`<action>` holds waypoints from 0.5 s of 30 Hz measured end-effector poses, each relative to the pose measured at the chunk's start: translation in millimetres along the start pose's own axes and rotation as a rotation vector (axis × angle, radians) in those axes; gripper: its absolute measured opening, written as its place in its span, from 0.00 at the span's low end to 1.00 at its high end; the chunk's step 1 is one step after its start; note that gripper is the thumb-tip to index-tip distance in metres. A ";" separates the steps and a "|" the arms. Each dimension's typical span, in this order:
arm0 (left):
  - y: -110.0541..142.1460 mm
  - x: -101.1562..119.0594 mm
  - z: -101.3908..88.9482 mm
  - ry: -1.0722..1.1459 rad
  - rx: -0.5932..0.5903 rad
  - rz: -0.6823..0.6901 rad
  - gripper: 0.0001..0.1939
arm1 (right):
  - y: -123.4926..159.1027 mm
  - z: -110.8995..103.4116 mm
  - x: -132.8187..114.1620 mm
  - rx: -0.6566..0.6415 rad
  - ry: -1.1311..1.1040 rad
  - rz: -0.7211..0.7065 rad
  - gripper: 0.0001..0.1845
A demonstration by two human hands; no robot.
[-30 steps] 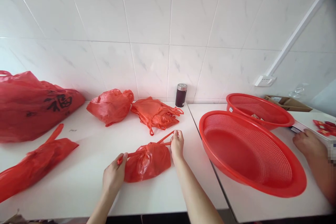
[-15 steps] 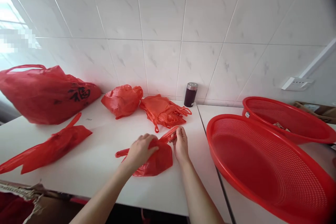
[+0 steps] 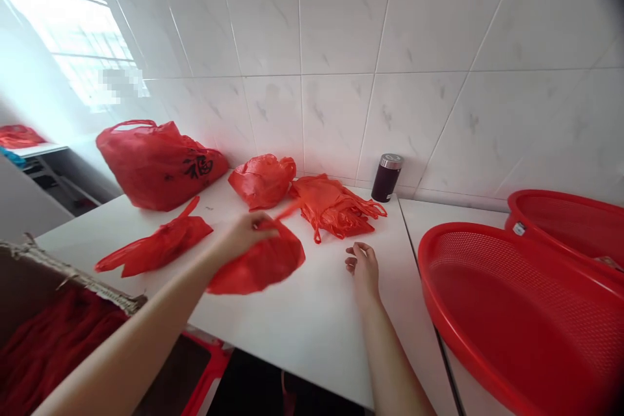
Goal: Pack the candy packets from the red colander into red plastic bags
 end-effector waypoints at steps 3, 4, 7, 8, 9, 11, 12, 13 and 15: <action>-6.1 -24.9 -38.6 0.045 0.051 -0.079 0.16 | 0.9 -0.5 0.0 0.000 0.051 -0.007 0.15; -4.8 -33.9 -49.2 0.060 0.052 -0.109 0.18 | 1.4 -0.2 -0.4 0.000 0.067 -0.010 0.15; 5.0 -61.2 -76.5 0.120 0.066 -0.205 0.23 | 3.5 2.5 -1.7 -0.012 0.116 -0.026 0.14; 8.1 -70.2 -84.5 0.139 0.068 -0.235 0.25 | 4.4 3.8 -2.1 -0.020 0.131 -0.032 0.14; 10.1 -79.3 -93.1 0.152 0.074 -0.261 0.26 | 5.3 5.1 -2.4 -0.028 0.145 -0.039 0.14; 10.2 -98.4 -117.0 0.159 0.134 -0.310 0.29 | 6.7 7.0 -2.8 -0.041 0.164 -0.053 0.14; 8.8 -108.9 -133.6 0.150 0.197 -0.335 0.29 | 7.1 7.5 -2.9 -0.045 0.172 -0.059 0.15; 7.1 -119.8 -152.6 0.129 0.276 -0.361 0.28 | 7.3 7.8 -2.9 -0.049 0.179 -0.065 0.15; 3.8 -142.6 -192.7 0.047 0.429 -0.418 0.25 | 7.3 8.5 -2.3 -0.056 0.195 -0.073 0.15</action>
Point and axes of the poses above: each hand's wrist, its own y-axis away from the middle knuckle, its own z-axis out of the palm, x = y × z, the point moved 7 cm from there along -y, towards the middle knuckle, and after that the axes turned 11 degrees about -y, right-handed, at the moved point
